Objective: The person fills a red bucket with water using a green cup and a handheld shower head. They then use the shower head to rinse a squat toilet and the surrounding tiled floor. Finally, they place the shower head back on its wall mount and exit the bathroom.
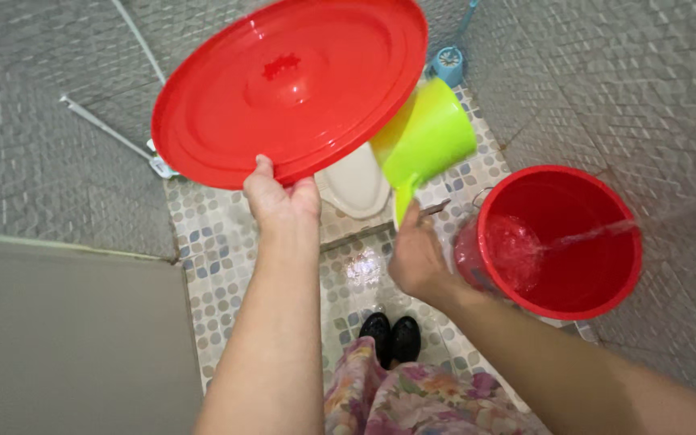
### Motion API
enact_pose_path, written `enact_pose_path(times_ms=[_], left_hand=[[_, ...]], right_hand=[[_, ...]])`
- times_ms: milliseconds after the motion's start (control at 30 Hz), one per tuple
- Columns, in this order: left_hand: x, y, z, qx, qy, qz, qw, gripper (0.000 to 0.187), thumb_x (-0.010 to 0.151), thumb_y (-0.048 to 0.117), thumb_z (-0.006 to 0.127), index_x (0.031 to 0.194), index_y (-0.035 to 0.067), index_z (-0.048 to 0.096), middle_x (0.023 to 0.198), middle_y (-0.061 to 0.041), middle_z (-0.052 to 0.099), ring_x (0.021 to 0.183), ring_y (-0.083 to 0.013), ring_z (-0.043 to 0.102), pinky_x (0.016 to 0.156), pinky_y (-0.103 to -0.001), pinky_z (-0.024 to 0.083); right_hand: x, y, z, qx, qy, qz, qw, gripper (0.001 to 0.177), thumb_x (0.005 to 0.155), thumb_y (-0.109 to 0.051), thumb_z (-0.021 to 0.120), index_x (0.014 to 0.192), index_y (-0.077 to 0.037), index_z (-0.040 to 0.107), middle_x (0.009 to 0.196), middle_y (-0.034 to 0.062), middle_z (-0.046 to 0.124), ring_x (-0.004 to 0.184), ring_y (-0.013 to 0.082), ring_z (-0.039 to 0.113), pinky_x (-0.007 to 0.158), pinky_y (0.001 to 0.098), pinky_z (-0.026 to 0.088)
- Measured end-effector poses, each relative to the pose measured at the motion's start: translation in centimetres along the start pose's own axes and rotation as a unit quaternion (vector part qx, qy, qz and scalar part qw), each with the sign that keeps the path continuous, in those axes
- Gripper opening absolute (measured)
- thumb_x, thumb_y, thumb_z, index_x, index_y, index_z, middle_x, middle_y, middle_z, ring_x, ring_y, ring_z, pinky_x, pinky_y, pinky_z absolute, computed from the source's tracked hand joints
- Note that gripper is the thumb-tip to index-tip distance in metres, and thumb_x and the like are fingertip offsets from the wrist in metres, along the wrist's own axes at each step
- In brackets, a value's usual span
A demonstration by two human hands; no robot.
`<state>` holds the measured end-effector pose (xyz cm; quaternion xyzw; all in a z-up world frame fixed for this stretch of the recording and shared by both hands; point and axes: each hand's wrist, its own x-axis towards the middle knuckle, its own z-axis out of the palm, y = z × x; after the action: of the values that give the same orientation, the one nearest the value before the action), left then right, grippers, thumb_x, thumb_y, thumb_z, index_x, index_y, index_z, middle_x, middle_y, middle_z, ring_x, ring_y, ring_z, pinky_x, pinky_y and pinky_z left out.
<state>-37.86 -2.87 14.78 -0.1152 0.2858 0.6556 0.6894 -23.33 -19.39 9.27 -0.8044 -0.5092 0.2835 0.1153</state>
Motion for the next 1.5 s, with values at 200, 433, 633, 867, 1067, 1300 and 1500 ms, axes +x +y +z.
enact_pose_path(times_ms=[200, 433, 633, 867, 1067, 1300, 1500], left_hand=[[-1.2, -1.5, -1.0, 0.020, 0.040, -0.041, 0.998, 0.037, 0.104, 0.019, 0.047, 0.136, 0.002, 0.055, 0.138, -0.016, 0.061, 0.124, -0.0320, 0.062, 0.103, -0.056, 0.049], [-1.0, -2.6, -1.9, 0.026, 0.062, -0.060, 0.996, 0.037, 0.102, 0.015, 0.050, 0.136, 0.004, 0.055, 0.138, -0.016, 0.061, 0.123, -0.0329, 0.062, 0.101, -0.056, 0.050], [-2.2, -2.8, -2.1, 0.032, 0.048, -0.061, 0.996, 0.036, 0.101, 0.013, 0.052, 0.135, 0.002, 0.056, 0.139, -0.017, 0.062, 0.121, -0.0326, 0.064, 0.101, -0.056, 0.051], [-5.7, -2.2, -0.4, 0.201, 0.111, 0.028, 0.973, 0.044, 0.095, 0.001, 0.053, 0.136, 0.016, 0.046, 0.139, -0.012, 0.057, 0.118, -0.0323, 0.065, 0.097, -0.061, 0.054], [-6.0, -5.9, -3.4, 0.589, -0.078, 0.366, 0.716, 0.056, 0.092, -0.004, 0.059, 0.142, 0.015, 0.041, 0.138, -0.013, 0.056, 0.118, -0.0257, 0.062, 0.098, -0.038, 0.051], [-7.1, -12.7, -5.2, 0.756, -0.117, 0.020, 0.643, 0.030, 0.099, 0.000, 0.049, 0.108, 0.012, 0.075, 0.101, -0.017, 0.072, 0.087, -0.0299, 0.068, 0.079, -0.043, 0.052], [-7.4, -16.3, -3.0, 0.675, -0.188, -0.051, 0.712, 0.030, 0.093, 0.024, 0.063, 0.104, 0.000, 0.079, 0.094, -0.009, 0.078, 0.086, -0.0157, 0.070, 0.079, -0.031, 0.053]], right_hand=[[-1.6, 9.1, 0.9, 0.012, -0.007, 0.140, 0.990, 0.066, 0.091, -0.014, 0.057, 0.141, 0.017, 0.028, 0.118, 0.0408, 0.064, 0.114, 0.0500, 0.065, 0.104, 0.0502, 0.051], [-5.4, 15.8, 0.8, 0.027, -0.002, 0.271, 0.962, 0.075, 0.087, -0.029, 0.066, 0.139, 0.012, 0.031, 0.118, 0.0367, 0.065, 0.114, 0.0484, 0.066, 0.100, 0.0523, 0.051], [-6.8, 20.3, 1.1, 0.056, 0.065, 0.298, 0.951, 0.074, 0.084, -0.044, 0.075, 0.125, 0.014, 0.055, 0.116, 0.0371, 0.068, 0.113, 0.0475, 0.066, 0.099, 0.0495, 0.052], [-6.1, 21.9, 0.3, 0.563, 0.143, 0.367, 0.727, 0.037, 0.106, -0.037, 0.058, 0.124, -0.004, 0.061, 0.093, 0.0094, 0.062, 0.071, 0.0176, 0.055, 0.060, 0.0343, 0.043], [-5.1, 16.5, -3.4, 0.703, 0.153, 0.257, 0.645, 0.030, 0.100, -0.031, 0.059, 0.122, -0.011, 0.056, 0.096, 0.0005, 0.065, 0.074, 0.0115, 0.059, 0.063, 0.0296, 0.051], [-4.3, 8.7, -8.4, 0.333, 0.219, -0.052, 0.916, 0.041, 0.100, -0.024, 0.068, 0.134, -0.005, 0.053, 0.114, 0.0137, 0.068, 0.104, 0.0239, 0.065, 0.088, 0.0404, 0.053], [-3.0, 5.5, -8.6, 0.321, 0.205, -0.013, 0.924, 0.044, 0.101, -0.032, 0.058, 0.136, -0.007, 0.049, 0.120, 0.0199, 0.068, 0.110, 0.0307, 0.068, 0.092, 0.0417, 0.052]])
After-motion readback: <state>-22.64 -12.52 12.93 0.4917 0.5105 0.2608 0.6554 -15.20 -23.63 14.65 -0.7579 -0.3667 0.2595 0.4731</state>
